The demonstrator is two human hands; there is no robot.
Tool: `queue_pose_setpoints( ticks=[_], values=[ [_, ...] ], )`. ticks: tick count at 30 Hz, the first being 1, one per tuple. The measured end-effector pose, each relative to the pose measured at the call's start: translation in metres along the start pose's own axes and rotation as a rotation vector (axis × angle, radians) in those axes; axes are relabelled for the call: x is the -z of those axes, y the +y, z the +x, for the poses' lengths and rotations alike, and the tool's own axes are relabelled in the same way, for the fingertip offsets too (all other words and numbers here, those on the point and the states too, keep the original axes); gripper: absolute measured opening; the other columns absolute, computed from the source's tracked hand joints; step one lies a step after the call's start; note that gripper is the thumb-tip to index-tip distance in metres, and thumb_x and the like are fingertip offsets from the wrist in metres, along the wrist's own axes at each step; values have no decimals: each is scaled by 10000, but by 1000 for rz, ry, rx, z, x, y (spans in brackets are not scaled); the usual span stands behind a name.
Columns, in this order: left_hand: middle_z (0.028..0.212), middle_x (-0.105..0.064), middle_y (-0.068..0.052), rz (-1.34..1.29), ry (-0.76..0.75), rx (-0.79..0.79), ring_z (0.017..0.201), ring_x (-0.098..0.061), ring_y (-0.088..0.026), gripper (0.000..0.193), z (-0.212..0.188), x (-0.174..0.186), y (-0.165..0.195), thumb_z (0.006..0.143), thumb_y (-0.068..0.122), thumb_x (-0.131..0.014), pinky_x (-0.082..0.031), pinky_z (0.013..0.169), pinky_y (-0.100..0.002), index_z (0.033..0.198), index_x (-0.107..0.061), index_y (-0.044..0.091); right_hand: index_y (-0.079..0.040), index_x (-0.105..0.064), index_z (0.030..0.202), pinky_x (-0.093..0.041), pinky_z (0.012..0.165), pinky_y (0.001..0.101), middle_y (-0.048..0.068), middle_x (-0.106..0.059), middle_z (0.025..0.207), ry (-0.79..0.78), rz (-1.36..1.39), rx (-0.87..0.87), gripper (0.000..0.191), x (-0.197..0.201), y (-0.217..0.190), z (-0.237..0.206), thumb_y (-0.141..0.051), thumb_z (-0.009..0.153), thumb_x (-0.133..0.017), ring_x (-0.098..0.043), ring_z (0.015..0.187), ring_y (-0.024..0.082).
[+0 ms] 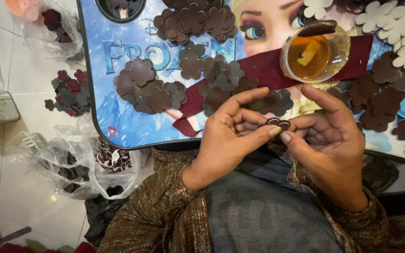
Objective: The person repeatedly picks up small flower-shaped craft pieces, applies adhesive from a small container, and presses them together to form small clusters. The person handles both dark and light-colored pieces and places the assembled clusters on a Frozen-themed tray.
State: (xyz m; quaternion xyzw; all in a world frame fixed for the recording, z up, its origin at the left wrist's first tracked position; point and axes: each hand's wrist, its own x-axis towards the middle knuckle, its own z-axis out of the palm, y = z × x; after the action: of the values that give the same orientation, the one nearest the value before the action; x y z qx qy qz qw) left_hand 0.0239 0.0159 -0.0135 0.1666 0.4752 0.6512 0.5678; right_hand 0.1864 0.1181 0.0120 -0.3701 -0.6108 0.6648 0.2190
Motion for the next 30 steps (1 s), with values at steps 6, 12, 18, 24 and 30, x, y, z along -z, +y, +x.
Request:
queue_pose_setpoints(
  ticks=[6,12,18,24,30],
  values=[
    [1053,-722,-63,-1,-9,-3,1032,-705,-106,630,0,-2,1,963,-9,-745,-584,924,-240,1532,-477,-37,-1,-407,1601,-535,823,217,143,-714,1045,-4,-10,10,755,2,-2,-2,132,911,-683,-654,902,89],
    [1073,-729,-73,-15,-19,3,1004,-711,-106,620,-1,-2,2,970,-7,-729,-585,910,-235,1533,-468,-31,-3,-398,1588,-549,832,219,134,-710,1045,14,36,-9,746,2,-1,-3,126,908,-676,-669,918,93],
    [1071,-729,-73,-18,-25,9,995,-710,-101,614,-1,-2,3,974,-9,-724,-584,902,-232,1532,-469,-29,-4,-403,1593,-542,824,217,131,-707,1038,21,17,3,751,4,1,-4,130,910,-686,-659,906,89],
    [1034,-719,-49,28,-40,4,961,-695,-73,604,-2,-3,5,973,6,-733,-566,882,-214,1526,-492,-19,0,-401,1595,-553,862,222,135,-704,1057,33,17,20,754,5,3,-4,133,913,-694,-674,947,104],
    [1009,-713,-30,144,-32,25,916,-664,-45,569,-1,-2,8,972,37,-743,-545,839,-193,1503,-542,-13,-5,-376,1641,-555,814,227,151,-708,1054,114,39,32,727,7,4,-5,102,980,-658,-674,900,102]
  ],
)
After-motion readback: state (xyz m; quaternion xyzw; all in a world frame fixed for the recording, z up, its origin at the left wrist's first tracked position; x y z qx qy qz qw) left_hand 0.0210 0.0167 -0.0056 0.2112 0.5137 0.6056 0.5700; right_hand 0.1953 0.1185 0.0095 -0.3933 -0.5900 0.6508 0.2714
